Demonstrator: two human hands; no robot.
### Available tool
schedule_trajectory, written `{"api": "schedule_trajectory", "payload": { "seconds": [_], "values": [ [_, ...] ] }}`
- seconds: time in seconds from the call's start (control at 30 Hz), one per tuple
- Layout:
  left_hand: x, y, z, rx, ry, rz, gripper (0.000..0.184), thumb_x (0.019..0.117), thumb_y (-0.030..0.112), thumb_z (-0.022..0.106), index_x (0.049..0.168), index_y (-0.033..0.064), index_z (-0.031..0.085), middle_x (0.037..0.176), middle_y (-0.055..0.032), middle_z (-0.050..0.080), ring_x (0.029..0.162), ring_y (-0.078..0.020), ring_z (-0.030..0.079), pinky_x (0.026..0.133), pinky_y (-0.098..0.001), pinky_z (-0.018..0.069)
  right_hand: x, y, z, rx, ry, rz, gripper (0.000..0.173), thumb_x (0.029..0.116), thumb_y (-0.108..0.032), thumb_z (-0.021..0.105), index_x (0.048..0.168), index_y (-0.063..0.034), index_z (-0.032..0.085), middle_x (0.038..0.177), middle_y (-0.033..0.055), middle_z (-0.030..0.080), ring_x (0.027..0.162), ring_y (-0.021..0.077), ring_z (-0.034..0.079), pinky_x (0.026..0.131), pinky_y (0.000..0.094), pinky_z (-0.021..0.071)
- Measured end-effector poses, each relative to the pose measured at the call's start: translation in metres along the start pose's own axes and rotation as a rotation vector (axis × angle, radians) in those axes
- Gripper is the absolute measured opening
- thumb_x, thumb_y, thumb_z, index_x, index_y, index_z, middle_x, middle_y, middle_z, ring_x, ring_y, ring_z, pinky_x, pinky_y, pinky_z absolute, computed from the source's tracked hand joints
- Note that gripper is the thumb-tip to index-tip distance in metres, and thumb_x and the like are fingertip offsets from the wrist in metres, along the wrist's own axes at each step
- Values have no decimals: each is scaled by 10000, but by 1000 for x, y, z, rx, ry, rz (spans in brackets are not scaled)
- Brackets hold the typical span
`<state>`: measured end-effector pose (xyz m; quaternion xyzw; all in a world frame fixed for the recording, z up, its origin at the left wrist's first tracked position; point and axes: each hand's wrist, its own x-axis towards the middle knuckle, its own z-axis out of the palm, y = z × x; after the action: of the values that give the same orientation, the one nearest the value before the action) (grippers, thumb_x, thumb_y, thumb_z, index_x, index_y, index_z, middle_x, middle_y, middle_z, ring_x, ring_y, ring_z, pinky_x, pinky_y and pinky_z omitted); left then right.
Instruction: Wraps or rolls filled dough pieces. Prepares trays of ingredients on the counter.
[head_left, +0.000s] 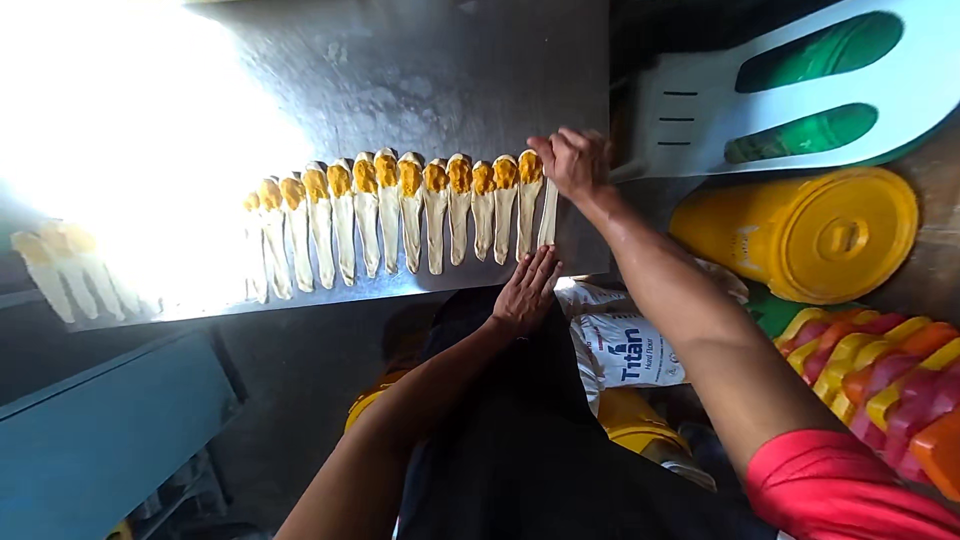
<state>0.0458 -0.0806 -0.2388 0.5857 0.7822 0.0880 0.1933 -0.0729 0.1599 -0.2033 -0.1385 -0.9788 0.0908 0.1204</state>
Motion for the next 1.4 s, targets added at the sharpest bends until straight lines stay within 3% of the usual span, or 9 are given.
{"api": "schedule_trajectory", "payload": {
  "seconds": [0.2,0.33,0.53,0.7,0.83,1.0,1.13,1.23,1.4],
  "values": [
    [6,0,10,37,80,-3,653,1079,399,400,1630,71,275,1728,-171,80,1608,-279,37,1299,-504,128,3,14,27,-93,32,100,577,1063,-554,415,1027,-45,686,1072,157,683,1060,344,642,906,517,499],
    [-3,0,13,-6,25,19,662,1074,434,387,1630,88,289,1726,-168,111,1608,-293,36,1303,-522,81,-94,-22,11,28,-243,166,869,1037,-642,341,1628,-16,222,1717,174,159,1599,350,85,1271,638,109],
    [-9,1,5,-40,-23,38,573,1094,398,341,1585,109,402,1700,-176,224,1600,-329,85,1295,-564,36,-167,-49,-17,134,-205,174,625,1061,-468,478,1555,-88,431,1609,150,417,1472,317,422,1199,549,347],
    [-15,4,6,2,-11,65,609,1086,349,385,1628,88,288,1721,-190,108,1606,-300,61,1300,-492,139,-103,-31,20,-8,4,110,502,1048,-485,512,865,-54,695,897,146,694,879,322,692,801,505,536],
    [-10,4,8,29,3,66,604,1091,330,377,1633,87,272,1722,-201,74,1607,-300,46,1302,-484,134,-44,-19,-1,21,-54,15,645,1062,-531,455,760,-1,667,734,161,663,715,335,683,697,508,527],
    [1,3,9,60,48,62,608,1083,299,387,1632,69,265,1713,-228,89,1604,-321,61,1301,-484,148,-18,-1,19,-94,24,32,638,1072,-559,397,853,-29,676,867,166,689,870,344,686,776,511,513],
    [-11,2,20,30,78,90,652,1059,351,443,1633,90,279,1718,-217,71,1605,-320,47,1301,-485,138,-61,-14,25,-82,-121,197,797,1030,-648,352,1582,-73,373,1643,178,351,1549,377,258,1236,655,176],
    [-20,1,17,-21,-24,94,629,1077,343,405,1641,104,261,1725,-191,61,1607,-306,13,1303,-502,106,-123,-38,2,-7,-266,181,866,1034,-619,377,1631,-17,202,1714,191,154,1599,343,95,1271,638,104],
    [-28,5,21,-11,-92,105,659,1062,362,387,1643,88,243,1726,-194,10,1604,-319,-41,1297,-517,36,-155,-42,-3,55,-200,140,669,1065,-545,395,1544,-82,450,1589,140,455,1519,311,354,1253,572,233]
  ]
}}
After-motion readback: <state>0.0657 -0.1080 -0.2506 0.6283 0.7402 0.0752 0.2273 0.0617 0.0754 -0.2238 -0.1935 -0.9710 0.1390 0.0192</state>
